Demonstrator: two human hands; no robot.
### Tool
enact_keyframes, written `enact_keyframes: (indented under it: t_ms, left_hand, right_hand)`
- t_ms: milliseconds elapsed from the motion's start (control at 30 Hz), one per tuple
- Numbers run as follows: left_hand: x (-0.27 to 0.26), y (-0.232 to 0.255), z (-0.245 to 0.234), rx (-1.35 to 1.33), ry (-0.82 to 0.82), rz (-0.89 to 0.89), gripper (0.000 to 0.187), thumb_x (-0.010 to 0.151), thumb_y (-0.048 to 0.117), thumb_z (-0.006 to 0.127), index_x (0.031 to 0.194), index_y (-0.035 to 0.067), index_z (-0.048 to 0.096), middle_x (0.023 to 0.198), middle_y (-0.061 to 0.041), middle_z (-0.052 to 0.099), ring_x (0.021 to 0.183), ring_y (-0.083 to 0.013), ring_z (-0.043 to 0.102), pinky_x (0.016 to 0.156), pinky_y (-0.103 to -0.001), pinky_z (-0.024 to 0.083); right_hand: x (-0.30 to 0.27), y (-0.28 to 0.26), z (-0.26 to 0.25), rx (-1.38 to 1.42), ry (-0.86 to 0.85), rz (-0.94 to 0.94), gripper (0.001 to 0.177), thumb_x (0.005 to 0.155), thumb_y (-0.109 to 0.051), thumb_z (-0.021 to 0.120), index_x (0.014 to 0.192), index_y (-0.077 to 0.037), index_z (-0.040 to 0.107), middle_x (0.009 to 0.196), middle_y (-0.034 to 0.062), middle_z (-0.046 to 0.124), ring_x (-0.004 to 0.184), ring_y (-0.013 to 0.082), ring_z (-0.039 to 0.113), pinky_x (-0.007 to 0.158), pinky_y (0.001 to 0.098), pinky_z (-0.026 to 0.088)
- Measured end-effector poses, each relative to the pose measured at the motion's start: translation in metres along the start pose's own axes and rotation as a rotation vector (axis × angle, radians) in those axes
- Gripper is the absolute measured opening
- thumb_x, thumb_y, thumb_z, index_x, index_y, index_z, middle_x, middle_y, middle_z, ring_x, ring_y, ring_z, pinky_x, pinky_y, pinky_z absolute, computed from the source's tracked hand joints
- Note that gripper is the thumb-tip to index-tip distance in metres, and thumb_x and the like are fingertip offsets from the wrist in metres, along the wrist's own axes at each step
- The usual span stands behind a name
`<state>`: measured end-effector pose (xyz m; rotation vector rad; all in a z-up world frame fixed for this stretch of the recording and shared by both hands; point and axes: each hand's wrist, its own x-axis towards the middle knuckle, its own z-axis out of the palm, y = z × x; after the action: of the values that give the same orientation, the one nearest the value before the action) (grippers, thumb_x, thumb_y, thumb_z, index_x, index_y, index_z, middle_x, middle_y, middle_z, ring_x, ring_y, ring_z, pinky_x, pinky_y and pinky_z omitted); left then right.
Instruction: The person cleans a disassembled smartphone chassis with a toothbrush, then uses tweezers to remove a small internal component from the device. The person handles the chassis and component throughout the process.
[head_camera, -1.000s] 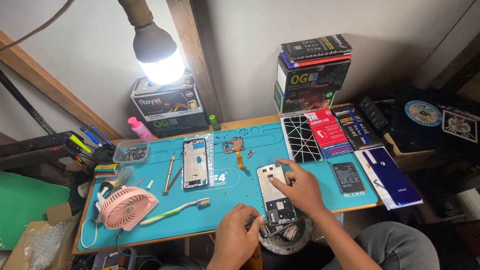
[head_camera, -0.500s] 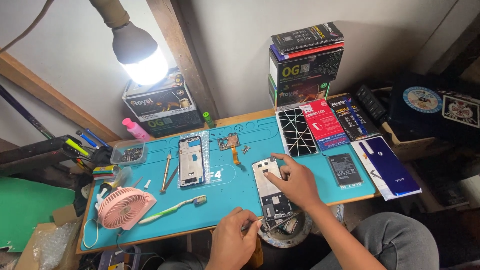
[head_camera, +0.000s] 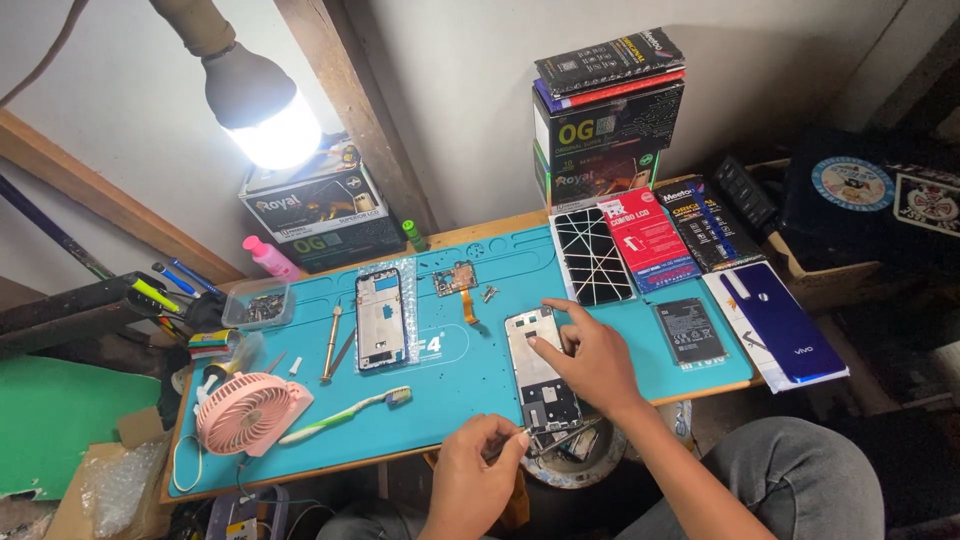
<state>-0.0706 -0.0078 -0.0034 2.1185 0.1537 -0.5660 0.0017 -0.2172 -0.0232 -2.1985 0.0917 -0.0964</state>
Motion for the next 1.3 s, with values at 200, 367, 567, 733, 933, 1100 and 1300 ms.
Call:
enact_keyframes:
  t_ms: [200,367,567,733,933,1100,1300]
  left_hand:
    - [0.007,0.022,-0.015,-0.091,0.228,0.031,0.022,0.105,0.033,0.071,0.095,0.015,0.077,0.083,0.002,0.064,0.075,-0.0136,0.051,0.069,-0.034,0.043]
    - [0.007,0.028,-0.017,-0.196,0.287,0.042,0.025,0.107,0.032,0.069,0.092,0.012,0.074,0.079,0.001,0.063,0.071,-0.0139,0.046,0.066,-0.034,0.039]
    - [0.008,0.041,-0.023,-0.231,0.321,-0.016,0.027,0.108,0.032,0.067,0.091,0.012,0.073,0.079,0.001,0.062,0.07,-0.0137,0.045,0.065,-0.034,0.038]
    - [0.027,0.049,-0.021,-0.232,0.328,0.076,0.026,0.108,0.03,0.069,0.089,0.012,0.071,0.073,0.0,0.058,0.066,-0.0131,0.043,0.063,-0.034,0.037]
    - [0.053,0.05,-0.019,-0.074,0.413,0.154,0.048,0.088,0.056,0.081,0.123,0.023,0.082,0.095,0.002,0.066,0.081,-0.0165,0.057,0.072,-0.039,0.047]
    - [0.058,0.054,-0.023,-0.364,0.2,0.071,0.024,0.1,0.032,0.076,0.105,0.01,0.085,0.09,-0.002,0.075,0.083,-0.0146,0.058,0.074,-0.037,0.05]
    - [0.037,0.067,-0.04,-0.782,0.35,-0.141,0.018,0.103,0.02,0.076,0.108,0.004,0.083,0.098,-0.008,0.08,0.094,-0.018,0.063,0.082,-0.03,0.045]
  right_hand:
    - [0.0,-0.003,-0.002,0.003,-0.023,0.03,0.057,0.094,-0.04,0.075,0.147,-0.022,0.066,0.054,-0.0062,0.043,0.052,0.0106,0.04,0.054,0.0337,0.034]
    - [-0.002,-0.004,-0.003,0.022,-0.011,0.02,0.059,0.093,-0.04,0.076,0.149,-0.021,0.065,0.054,-0.0057,0.043,0.053,0.0107,0.04,0.055,0.0333,0.035]
    - [-0.003,-0.003,-0.002,0.023,-0.003,0.0,0.061,0.093,-0.042,0.076,0.15,-0.021,0.065,0.054,-0.0058,0.043,0.052,0.0099,0.039,0.054,0.0328,0.033]
    - [-0.004,-0.005,-0.005,0.026,-0.008,-0.034,0.064,0.094,-0.045,0.076,0.153,-0.024,0.064,0.053,-0.0059,0.041,0.051,0.0088,0.038,0.052,0.0326,0.032]
    - [-0.004,-0.004,-0.01,0.332,-0.089,0.05,0.069,0.089,-0.03,0.086,0.156,-0.03,0.069,0.06,-0.0044,0.033,0.062,0.0096,0.032,0.062,0.0288,0.032]
    - [-0.005,0.005,-0.007,0.506,-0.122,0.052,0.073,0.087,-0.015,0.091,0.156,-0.025,0.07,0.069,-0.0042,0.026,0.066,0.0116,0.028,0.064,0.0282,0.027]
    - [-0.013,0.006,-0.026,0.676,-0.011,0.261,0.093,0.083,-0.043,0.071,0.17,-0.018,0.049,0.103,0.0105,0.077,0.097,0.0248,0.072,0.082,0.041,0.062]
